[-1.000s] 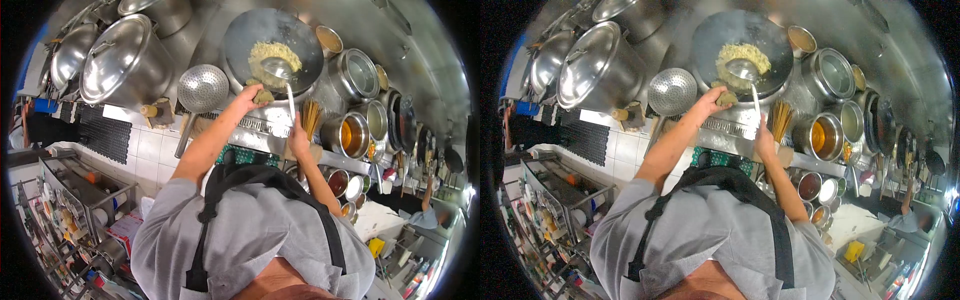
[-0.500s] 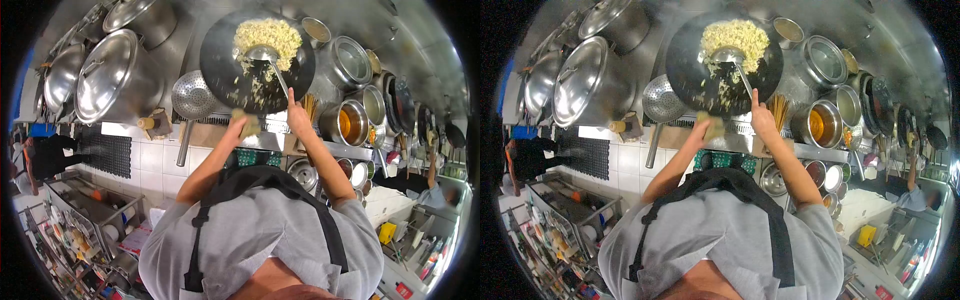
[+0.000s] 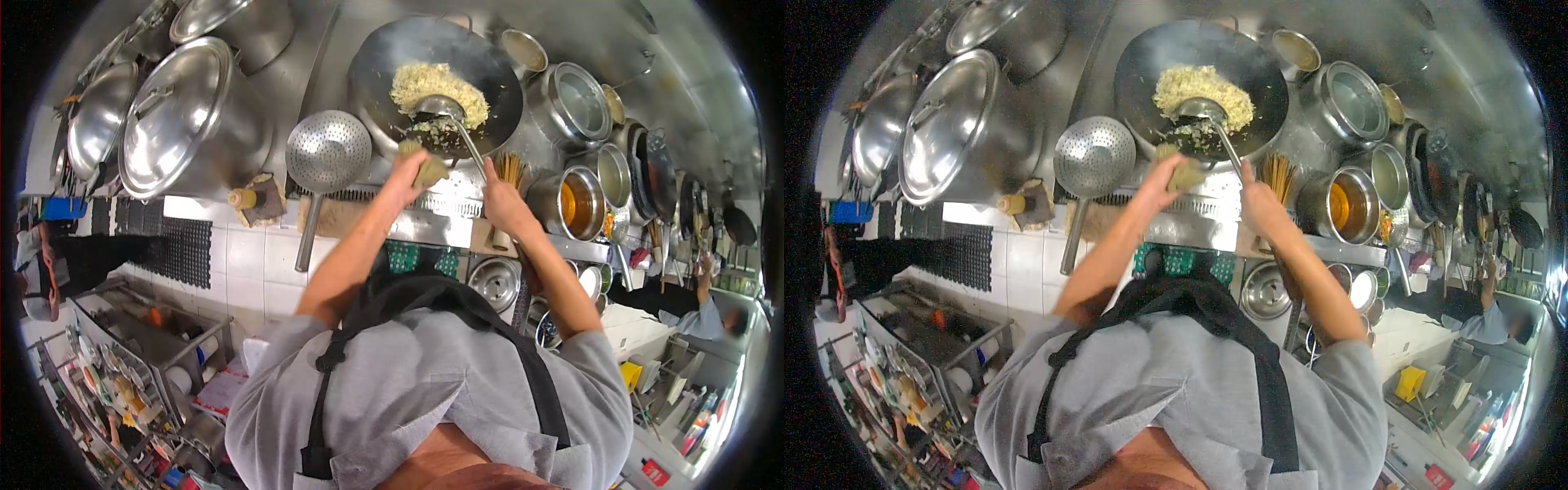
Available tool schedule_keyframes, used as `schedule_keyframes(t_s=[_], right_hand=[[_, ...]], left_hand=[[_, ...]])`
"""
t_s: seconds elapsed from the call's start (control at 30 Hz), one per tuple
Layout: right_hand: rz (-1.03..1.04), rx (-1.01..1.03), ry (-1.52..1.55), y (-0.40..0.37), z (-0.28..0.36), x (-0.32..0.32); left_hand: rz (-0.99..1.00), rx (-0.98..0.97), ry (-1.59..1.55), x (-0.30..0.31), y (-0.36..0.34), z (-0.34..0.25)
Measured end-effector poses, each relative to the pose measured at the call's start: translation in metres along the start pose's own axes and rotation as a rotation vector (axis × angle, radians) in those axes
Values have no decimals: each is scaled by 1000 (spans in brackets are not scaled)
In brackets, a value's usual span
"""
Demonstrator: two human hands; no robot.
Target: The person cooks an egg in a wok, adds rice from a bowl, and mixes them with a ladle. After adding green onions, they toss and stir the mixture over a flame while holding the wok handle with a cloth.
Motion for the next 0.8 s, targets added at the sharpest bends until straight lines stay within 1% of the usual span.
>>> schedule_keyframes(t_s=[0.03,0.07,0.1,0.13,0.17,0.2,0.27,0.3,0.33,0.4,0.5,0.53,0.6,0.67,0.7,0.73,0.77,0.8], right_hand=[[-164,112,-35,17,-22,-10],[-135,7,333,15,-18,0],[-97,-87,696,10,2,13],[-48,-171,1054,11,15,18],[69,-98,1503,11,16,21],[289,54,1821,18,28,31],[392,259,1785,24,53,62],[308,209,1650,38,51,68],[236,153,1514,51,48,75],[-7,-163,695,101,23,97],[-431,165,945,162,35,155],[-575,280,1022,180,35,174],[-736,429,1069,207,38,228],[-828,493,1034,176,115,257],[-802,582,1029,169,137,269],[-777,664,1024,159,152,274],[-896,651,1068,145,166,267],[-953,591,905,165,153,249]], left_hand=[[83,-65,-48,21,29,31],[177,-69,-24,36,40,57],[156,-50,30,50,26,69],[24,-74,91,47,-11,54],[26,-199,102,57,-6,57],[46,-205,-5,43,-25,41],[54,-36,21,40,9,29],[109,49,13,31,26,15],[85,33,4,25,42,0],[34,-5,-13,16,66,-22],[144,-66,38,24,86,-10],[140,-92,23,24,89,-13],[116,-127,-19,23,86,-11],[108,-163,-2,18,75,-23],[118,-184,-25,15,73,-25],[126,-199,-47,15,69,-25],[116,-176,-24,15,68,-26],[105,-184,-17,14,69,-29]])
Point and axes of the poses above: each hand's wrist, its own y-axis towards the middle knuckle, its own x-axis out of the back of the hand, z = x × y, the point moved 8 cm from there along y, towards the middle knuckle, and after that the axes turned 11 degrees about y, right-handed, at the moved point
